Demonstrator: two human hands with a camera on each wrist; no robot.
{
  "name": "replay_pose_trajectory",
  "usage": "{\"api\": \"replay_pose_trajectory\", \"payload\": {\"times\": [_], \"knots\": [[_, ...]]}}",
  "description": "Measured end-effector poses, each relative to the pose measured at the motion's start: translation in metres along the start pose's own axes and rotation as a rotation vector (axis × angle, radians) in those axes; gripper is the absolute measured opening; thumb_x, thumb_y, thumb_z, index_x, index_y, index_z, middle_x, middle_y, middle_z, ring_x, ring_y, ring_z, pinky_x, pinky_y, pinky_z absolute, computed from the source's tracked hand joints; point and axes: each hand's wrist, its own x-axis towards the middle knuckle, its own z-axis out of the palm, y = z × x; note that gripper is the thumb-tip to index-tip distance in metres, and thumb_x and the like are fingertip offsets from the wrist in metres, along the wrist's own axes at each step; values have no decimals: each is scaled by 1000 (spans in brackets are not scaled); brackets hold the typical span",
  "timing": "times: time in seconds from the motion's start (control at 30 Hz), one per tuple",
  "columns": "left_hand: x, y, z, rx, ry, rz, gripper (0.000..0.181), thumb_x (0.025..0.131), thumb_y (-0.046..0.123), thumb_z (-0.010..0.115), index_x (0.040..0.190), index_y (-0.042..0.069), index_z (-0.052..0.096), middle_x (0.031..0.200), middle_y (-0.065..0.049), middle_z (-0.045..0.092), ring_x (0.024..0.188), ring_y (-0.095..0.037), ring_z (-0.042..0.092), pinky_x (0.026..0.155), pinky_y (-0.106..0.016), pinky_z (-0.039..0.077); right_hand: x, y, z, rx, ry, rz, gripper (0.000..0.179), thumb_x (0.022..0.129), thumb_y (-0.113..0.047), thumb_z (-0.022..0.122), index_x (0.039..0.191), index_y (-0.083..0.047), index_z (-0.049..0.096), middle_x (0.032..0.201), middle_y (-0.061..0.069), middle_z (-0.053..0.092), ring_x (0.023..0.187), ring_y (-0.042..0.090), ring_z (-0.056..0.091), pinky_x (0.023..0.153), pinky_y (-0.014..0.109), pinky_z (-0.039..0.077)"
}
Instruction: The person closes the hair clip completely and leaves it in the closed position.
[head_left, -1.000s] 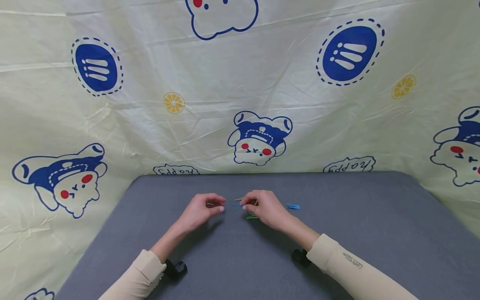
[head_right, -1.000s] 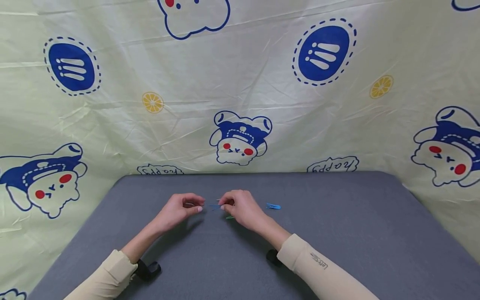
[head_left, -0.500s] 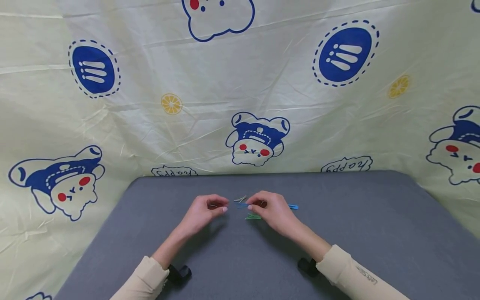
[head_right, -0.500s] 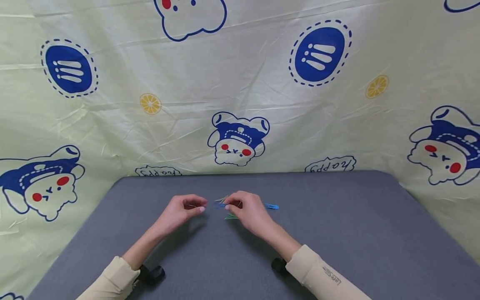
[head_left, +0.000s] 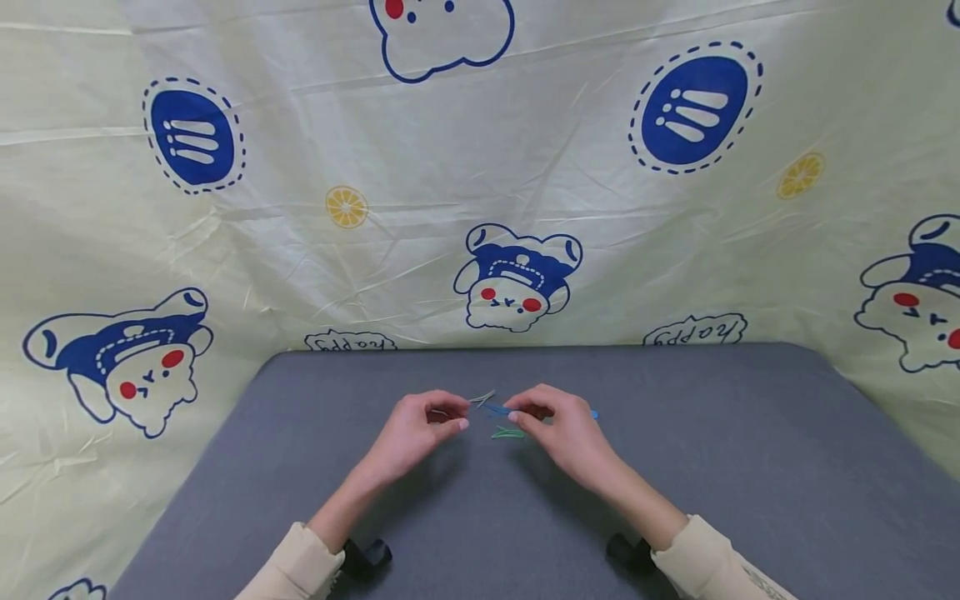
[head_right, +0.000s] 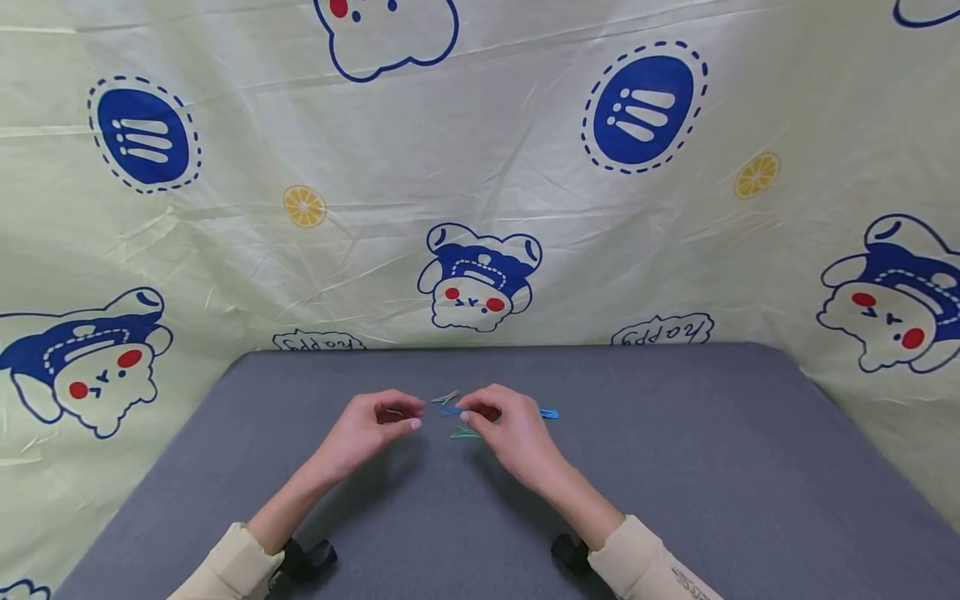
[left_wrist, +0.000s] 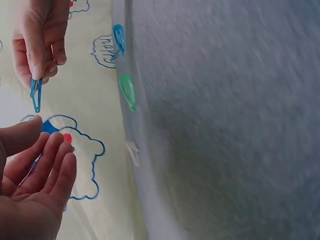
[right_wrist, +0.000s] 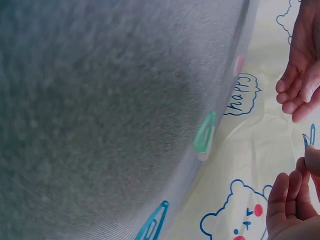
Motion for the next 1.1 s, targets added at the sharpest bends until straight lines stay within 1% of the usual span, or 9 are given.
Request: {"api": "replay_pose_trajectory", "payload": {"times": [0.13, 0.27, 0.47, 0.67, 0.8, 0.9, 1.0, 1.1], "knots": [[-4, 8, 2, -18, -7, -1, 22, 90, 12, 73, 111, 12, 72, 103, -1, 71, 93, -13, 64, 84, -34, 53, -6, -5, -4, 13, 15, -8, 12, 91, -17, 72, 100, -25, 74, 89, -11, 63, 81, 13, 57, 67, 30, 49], [-8, 15, 5, -17, -9, 20, 22, 91, 15, 73, 112, 13, 72, 105, -3, 70, 95, -13, 64, 86, -36, 52, -13, -8, -7, 17, 35, -14, 12, 90, -17, 73, 99, -25, 74, 88, -11, 62, 80, 11, 57, 66, 29, 49], [-17, 25, 8, 5, 2, 26, 22, 89, 16, 74, 111, 15, 72, 104, 1, 70, 93, -12, 63, 84, -37, 52, -26, -15, -11, 13, 52, -20, 13, 91, -14, 71, 100, -24, 75, 90, -13, 64, 80, 9, 59, 69, 29, 51], [-26, 32, 12, -4, 4, 54, 21, 88, 14, 75, 109, 14, 72, 100, 7, 68, 92, -11, 63, 87, -43, 52, -37, -22, -13, 15, 61, -22, 17, 91, -12, 71, 99, -27, 74, 91, -12, 65, 79, 7, 60, 72, 29, 51], [-32, 36, 15, -10, 0, 62, 21, 88, 15, 76, 109, 16, 72, 100, 9, 68, 92, -10, 63, 87, -40, 52, -45, -25, -14, 23, 71, -3, 16, 91, -13, 71, 101, -26, 74, 91, -12, 65, 80, 8, 59, 74, 29, 51], [-36, 38, 16, 3, 3, 68, 21, 88, 15, 76, 109, 17, 73, 101, 8, 68, 92, -11, 63, 86, -35, 52, -50, -27, -14, 47, 79, 4, 17, 92, -12, 70, 102, -25, 74, 93, -13, 65, 81, 9, 59, 75, 29, 51], [-38, 38, 18, 11, 8, 81, 21, 88, 15, 76, 108, 18, 73, 102, 8, 68, 93, -13, 63, 85, -32, 52, -55, -28, -14, 76, 88, 2, 17, 92, -12, 70, 102, -26, 73, 95, -11, 66, 83, 9, 60, 78, 30, 52], [-41, 40, 19, 0, 17, 91, 20, 87, 15, 76, 107, 18, 73, 100, 11, 68, 94, -14, 64, 84, -32, 52, -57, -30, -14, 91, 95, 0, 16, 92, -13, 70, 102, -25, 73, 95, -10, 66, 84, 9, 60, 79, 31, 52]]}}
